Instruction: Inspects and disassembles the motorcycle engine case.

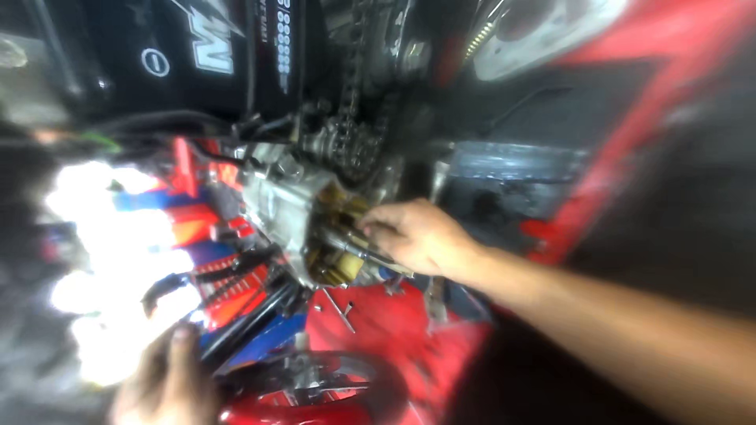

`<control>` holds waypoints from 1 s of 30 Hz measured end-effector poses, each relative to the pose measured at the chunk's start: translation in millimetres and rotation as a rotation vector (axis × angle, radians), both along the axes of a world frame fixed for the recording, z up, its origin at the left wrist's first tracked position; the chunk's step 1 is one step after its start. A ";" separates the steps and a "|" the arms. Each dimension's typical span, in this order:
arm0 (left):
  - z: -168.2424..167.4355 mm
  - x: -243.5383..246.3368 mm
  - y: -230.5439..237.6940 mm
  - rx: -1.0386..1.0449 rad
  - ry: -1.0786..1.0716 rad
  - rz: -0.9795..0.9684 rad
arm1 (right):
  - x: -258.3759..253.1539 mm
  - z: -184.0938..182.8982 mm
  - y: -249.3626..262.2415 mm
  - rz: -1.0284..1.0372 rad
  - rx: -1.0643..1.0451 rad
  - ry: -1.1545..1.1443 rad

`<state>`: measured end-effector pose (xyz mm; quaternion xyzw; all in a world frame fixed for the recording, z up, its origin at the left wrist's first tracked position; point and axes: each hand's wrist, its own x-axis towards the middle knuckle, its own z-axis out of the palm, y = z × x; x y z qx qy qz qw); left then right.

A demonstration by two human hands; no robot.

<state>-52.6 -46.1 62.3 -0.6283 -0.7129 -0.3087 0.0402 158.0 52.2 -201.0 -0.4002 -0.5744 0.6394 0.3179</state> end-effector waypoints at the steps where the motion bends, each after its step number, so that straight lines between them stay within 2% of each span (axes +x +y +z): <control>1: -7.4 -0.4 -2.9 0.024 -0.104 -0.088 | 0.7 -0.4 -0.2 -0.010 -0.004 -0.001; 3: -20.8 -5.9 -9.5 0.006 -0.305 -0.239 | 3.7 2.5 0.5 -0.039 0.011 -0.020; 5: -27.4 -8.6 -14.7 -0.040 -0.376 -0.259 | 3.3 11.5 0.2 -0.110 0.077 -0.010; 6: -30.0 -9.4 -15.4 -0.049 -0.381 -0.235 | 1.9 17.7 2.3 -0.125 0.111 0.015; 8: -34.9 -4.3 -13.5 -0.016 -0.371 -0.090 | -1.4 36.4 6.5 -0.027 0.111 0.052; 10: -38.7 -1.2 -4.4 0.018 -0.378 0.046 | -7.8 56.5 11.0 0.102 0.106 -0.038; 12: -39.9 -4.0 4.0 0.037 -0.396 0.101 | -17.2 68.5 10.0 0.092 0.092 -0.138; 15: -37.8 -6.4 11.2 0.056 -0.427 0.111 | -25.7 68.3 7.5 0.031 0.046 -0.123; 18: -35.5 -5.2 12.7 0.047 -0.469 0.085 | -25.7 61.8 8.9 0.063 -0.025 -0.034; 21: -36.5 -8.2 10.8 -0.047 -0.517 0.075 | -26.0 51.2 6.7 0.036 -0.113 0.109; 25: -42.6 -5.6 11.5 -0.187 -0.532 0.161 | -26.4 34.3 1.5 -0.023 -0.278 0.356; 30: -42.2 -2.9 21.9 -0.358 -0.449 0.246 | -22.7 34.2 -4.6 -0.025 -0.564 0.583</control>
